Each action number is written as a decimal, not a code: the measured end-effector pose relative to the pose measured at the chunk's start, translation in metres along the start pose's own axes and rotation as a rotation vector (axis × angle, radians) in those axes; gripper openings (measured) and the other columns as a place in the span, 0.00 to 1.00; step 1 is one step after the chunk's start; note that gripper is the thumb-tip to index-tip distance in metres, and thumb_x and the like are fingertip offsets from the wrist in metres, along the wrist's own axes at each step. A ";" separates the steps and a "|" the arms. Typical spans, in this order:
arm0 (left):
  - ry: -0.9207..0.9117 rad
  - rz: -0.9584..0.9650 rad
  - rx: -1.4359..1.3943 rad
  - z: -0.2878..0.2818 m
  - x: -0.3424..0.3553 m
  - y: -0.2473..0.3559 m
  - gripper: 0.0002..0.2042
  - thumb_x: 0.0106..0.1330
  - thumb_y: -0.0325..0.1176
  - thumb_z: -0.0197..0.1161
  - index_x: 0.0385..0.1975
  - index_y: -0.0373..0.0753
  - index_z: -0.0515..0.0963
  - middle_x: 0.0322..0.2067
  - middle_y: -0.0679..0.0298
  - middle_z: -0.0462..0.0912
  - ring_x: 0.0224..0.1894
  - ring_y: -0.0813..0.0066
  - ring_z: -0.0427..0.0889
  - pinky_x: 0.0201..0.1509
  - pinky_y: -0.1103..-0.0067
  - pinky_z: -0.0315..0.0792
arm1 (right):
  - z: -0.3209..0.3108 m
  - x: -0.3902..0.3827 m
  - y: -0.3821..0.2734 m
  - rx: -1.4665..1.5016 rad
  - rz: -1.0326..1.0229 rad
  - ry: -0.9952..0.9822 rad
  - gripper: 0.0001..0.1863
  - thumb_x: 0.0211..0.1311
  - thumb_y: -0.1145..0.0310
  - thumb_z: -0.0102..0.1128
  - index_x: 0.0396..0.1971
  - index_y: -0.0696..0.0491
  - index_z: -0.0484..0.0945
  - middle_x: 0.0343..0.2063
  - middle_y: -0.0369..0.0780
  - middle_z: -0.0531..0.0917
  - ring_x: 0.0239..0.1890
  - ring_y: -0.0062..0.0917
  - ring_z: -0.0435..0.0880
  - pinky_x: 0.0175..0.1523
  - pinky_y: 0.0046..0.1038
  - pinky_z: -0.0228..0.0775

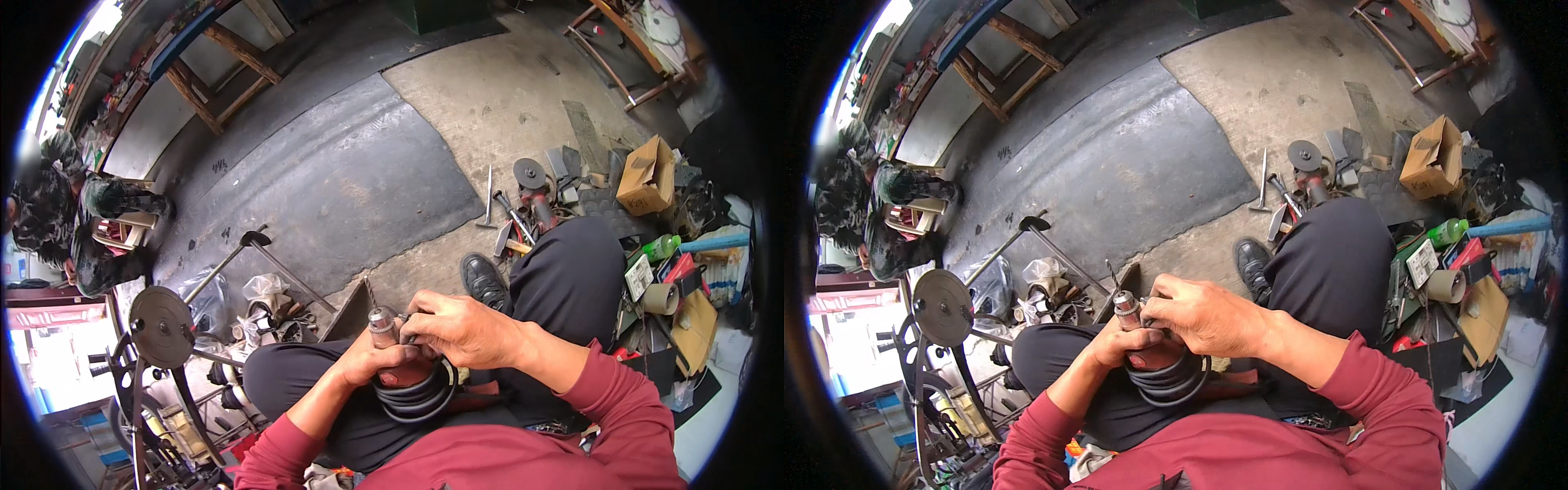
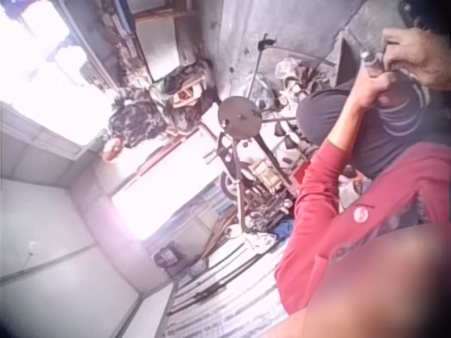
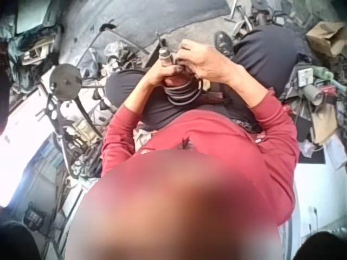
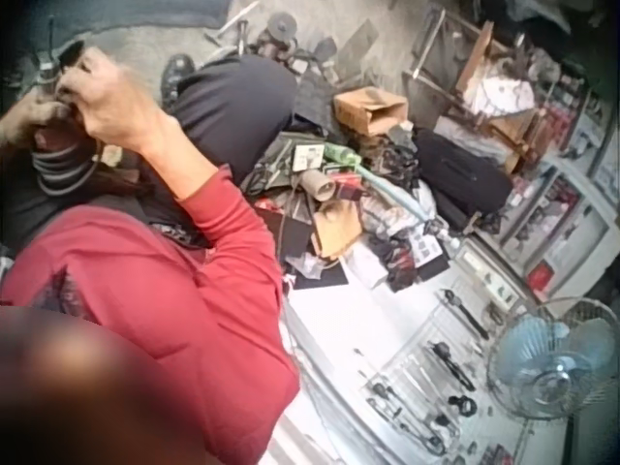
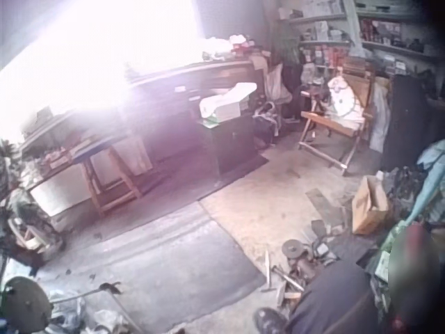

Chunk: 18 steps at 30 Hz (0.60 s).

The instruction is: The person sits on the floor in a workshop and uses a hammer to strike a metal part held in a vise. They then pick up a corded drill, remove the drill bit, and reinsert it, adjusting the chuck with their hands.

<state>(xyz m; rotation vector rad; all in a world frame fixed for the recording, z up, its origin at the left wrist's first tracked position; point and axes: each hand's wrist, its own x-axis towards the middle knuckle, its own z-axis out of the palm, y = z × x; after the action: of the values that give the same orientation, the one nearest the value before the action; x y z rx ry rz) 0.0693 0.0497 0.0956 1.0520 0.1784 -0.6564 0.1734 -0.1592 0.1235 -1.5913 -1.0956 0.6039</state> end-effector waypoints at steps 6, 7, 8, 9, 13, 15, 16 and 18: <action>0.001 0.032 0.101 0.001 0.001 0.003 0.14 0.64 0.30 0.64 0.48 0.33 0.82 0.44 0.59 0.87 0.50 0.70 0.84 0.59 0.74 0.74 | 0.003 0.002 0.004 -0.084 -0.109 0.082 0.15 0.54 0.83 0.64 0.43 0.56 0.80 0.35 0.45 0.81 0.38 0.43 0.84 0.41 0.38 0.77; 0.002 0.015 0.083 0.001 0.001 0.003 0.14 0.64 0.30 0.65 0.48 0.33 0.82 0.45 0.60 0.87 0.50 0.70 0.84 0.59 0.74 0.74 | 0.003 0.002 0.005 -0.088 -0.104 0.083 0.14 0.55 0.82 0.63 0.43 0.56 0.80 0.35 0.44 0.81 0.39 0.43 0.84 0.42 0.38 0.77; 0.008 0.014 0.076 0.001 0.001 0.002 0.14 0.64 0.30 0.65 0.48 0.33 0.82 0.45 0.60 0.87 0.50 0.70 0.84 0.59 0.74 0.73 | 0.003 0.002 0.005 -0.090 -0.101 0.083 0.13 0.55 0.80 0.62 0.42 0.56 0.80 0.35 0.44 0.81 0.40 0.43 0.83 0.44 0.39 0.77; 0.016 0.013 0.068 0.001 0.000 0.002 0.14 0.64 0.31 0.65 0.48 0.33 0.82 0.45 0.60 0.87 0.50 0.71 0.84 0.59 0.74 0.73 | 0.003 0.002 0.005 -0.089 -0.101 0.078 0.12 0.56 0.79 0.61 0.42 0.56 0.79 0.35 0.44 0.82 0.41 0.44 0.83 0.45 0.39 0.76; 0.006 0.024 0.065 0.000 -0.002 -0.003 0.15 0.63 0.30 0.66 0.49 0.34 0.81 0.44 0.62 0.86 0.49 0.73 0.82 0.58 0.75 0.73 | 0.005 0.005 0.005 -0.081 -0.097 0.099 0.13 0.57 0.78 0.62 0.43 0.55 0.80 0.37 0.44 0.83 0.43 0.43 0.84 0.46 0.38 0.77; 0.024 0.020 0.083 -0.002 -0.002 -0.005 0.15 0.63 0.30 0.66 0.49 0.34 0.81 0.44 0.63 0.86 0.49 0.74 0.81 0.57 0.75 0.73 | 0.007 0.007 0.006 -0.084 -0.108 0.098 0.13 0.56 0.78 0.62 0.42 0.55 0.80 0.37 0.43 0.83 0.42 0.43 0.84 0.46 0.38 0.77; 0.037 0.025 0.099 -0.003 -0.001 -0.005 0.15 0.63 0.30 0.66 0.49 0.34 0.80 0.44 0.63 0.86 0.48 0.74 0.81 0.57 0.75 0.73 | 0.008 0.009 0.006 -0.083 -0.110 0.102 0.13 0.56 0.78 0.62 0.42 0.55 0.80 0.37 0.43 0.83 0.42 0.43 0.84 0.46 0.38 0.77; 0.019 0.027 0.102 -0.004 -0.001 -0.006 0.15 0.62 0.29 0.66 0.49 0.34 0.81 0.43 0.64 0.85 0.48 0.75 0.81 0.56 0.75 0.73 | 0.008 0.010 0.005 -0.125 -0.136 0.092 0.13 0.54 0.78 0.63 0.40 0.54 0.80 0.35 0.42 0.82 0.40 0.41 0.83 0.44 0.38 0.77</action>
<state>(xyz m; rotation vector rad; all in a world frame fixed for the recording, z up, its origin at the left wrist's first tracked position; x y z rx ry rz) 0.0654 0.0516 0.0897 1.1570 0.1483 -0.6366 0.1733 -0.1466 0.1174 -1.6190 -1.1801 0.3743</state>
